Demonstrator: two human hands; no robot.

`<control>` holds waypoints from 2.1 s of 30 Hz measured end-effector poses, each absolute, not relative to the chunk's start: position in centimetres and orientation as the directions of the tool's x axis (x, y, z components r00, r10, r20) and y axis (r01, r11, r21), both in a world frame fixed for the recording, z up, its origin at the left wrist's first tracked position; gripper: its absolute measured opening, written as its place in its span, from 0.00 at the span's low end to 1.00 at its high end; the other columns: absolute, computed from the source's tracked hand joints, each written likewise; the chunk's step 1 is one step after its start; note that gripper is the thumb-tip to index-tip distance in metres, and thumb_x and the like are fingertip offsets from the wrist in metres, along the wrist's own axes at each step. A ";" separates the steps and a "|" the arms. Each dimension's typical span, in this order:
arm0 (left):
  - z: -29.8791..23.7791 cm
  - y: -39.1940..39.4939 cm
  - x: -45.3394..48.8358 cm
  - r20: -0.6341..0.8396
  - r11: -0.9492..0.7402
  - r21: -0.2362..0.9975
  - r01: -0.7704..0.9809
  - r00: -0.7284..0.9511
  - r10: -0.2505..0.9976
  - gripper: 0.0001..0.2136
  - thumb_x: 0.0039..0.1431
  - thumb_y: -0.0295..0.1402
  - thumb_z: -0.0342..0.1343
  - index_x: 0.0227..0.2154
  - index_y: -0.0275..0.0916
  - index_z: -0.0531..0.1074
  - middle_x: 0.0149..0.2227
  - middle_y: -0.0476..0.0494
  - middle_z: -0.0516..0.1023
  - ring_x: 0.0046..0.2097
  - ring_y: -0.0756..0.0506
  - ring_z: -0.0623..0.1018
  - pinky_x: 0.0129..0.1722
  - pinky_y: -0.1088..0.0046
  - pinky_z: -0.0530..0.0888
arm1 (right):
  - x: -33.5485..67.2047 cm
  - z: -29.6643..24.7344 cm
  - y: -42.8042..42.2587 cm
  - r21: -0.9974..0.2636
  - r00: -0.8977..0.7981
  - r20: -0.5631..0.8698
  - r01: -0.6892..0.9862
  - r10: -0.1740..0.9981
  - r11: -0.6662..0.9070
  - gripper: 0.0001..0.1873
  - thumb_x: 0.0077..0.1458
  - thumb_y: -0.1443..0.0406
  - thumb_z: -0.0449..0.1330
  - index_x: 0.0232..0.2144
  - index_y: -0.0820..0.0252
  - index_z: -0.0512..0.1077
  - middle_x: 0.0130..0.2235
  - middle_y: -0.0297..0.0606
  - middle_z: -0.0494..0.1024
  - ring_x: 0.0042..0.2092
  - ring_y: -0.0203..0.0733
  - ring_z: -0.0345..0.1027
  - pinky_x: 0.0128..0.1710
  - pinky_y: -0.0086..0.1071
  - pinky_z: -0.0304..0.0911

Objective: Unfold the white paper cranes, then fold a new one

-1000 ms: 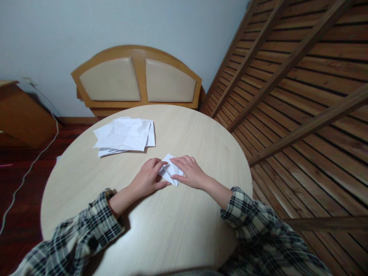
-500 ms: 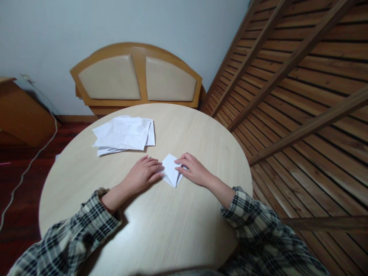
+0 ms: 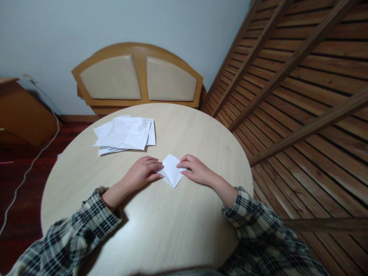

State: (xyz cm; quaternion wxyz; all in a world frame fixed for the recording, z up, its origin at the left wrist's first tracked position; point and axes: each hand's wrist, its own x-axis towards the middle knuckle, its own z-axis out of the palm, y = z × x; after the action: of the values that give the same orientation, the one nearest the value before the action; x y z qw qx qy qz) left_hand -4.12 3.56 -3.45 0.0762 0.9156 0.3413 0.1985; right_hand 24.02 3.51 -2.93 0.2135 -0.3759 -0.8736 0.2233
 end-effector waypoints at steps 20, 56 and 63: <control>-4.2 3.9 -4.7 0.370 -0.766 0.370 0.526 0.673 0.641 0.16 0.64 0.46 0.55 0.46 0.43 0.78 0.47 0.40 0.82 0.52 0.39 0.79 0.51 0.54 0.77 | 24.3 -3.4 3.7 -0.527 -0.645 0.187 0.571 0.741 0.629 0.15 0.60 0.67 0.61 0.49 0.53 0.77 0.49 0.43 0.73 0.52 0.45 0.66 0.55 0.43 0.62; -4.0 4.4 -5.4 0.361 -0.832 0.147 0.535 0.754 0.549 0.12 0.68 0.32 0.49 0.46 0.38 0.77 0.42 0.40 0.83 0.43 0.42 0.82 0.42 0.62 0.80 | 25.1 -3.1 3.9 -0.602 -0.679 0.172 0.501 0.714 0.622 0.18 0.56 0.61 0.67 0.50 0.56 0.76 0.51 0.43 0.71 0.54 0.43 0.66 0.57 0.40 0.62; -3.4 3.9 -4.4 0.339 -0.829 -0.001 0.560 0.780 0.526 0.12 0.68 0.32 0.50 0.48 0.38 0.75 0.39 0.40 0.81 0.40 0.42 0.78 0.38 0.63 0.76 | 24.9 -3.3 3.9 -0.568 -0.688 0.178 0.512 0.704 0.644 0.19 0.56 0.60 0.67 0.50 0.53 0.76 0.51 0.42 0.71 0.54 0.45 0.65 0.57 0.42 0.60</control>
State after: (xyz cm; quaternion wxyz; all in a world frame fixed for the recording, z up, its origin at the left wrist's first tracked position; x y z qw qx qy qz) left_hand -4.45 3.91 -3.37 -0.0509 0.9420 0.2882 0.1644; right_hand 24.92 3.85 -3.26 0.1957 -0.3433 -0.8853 0.2452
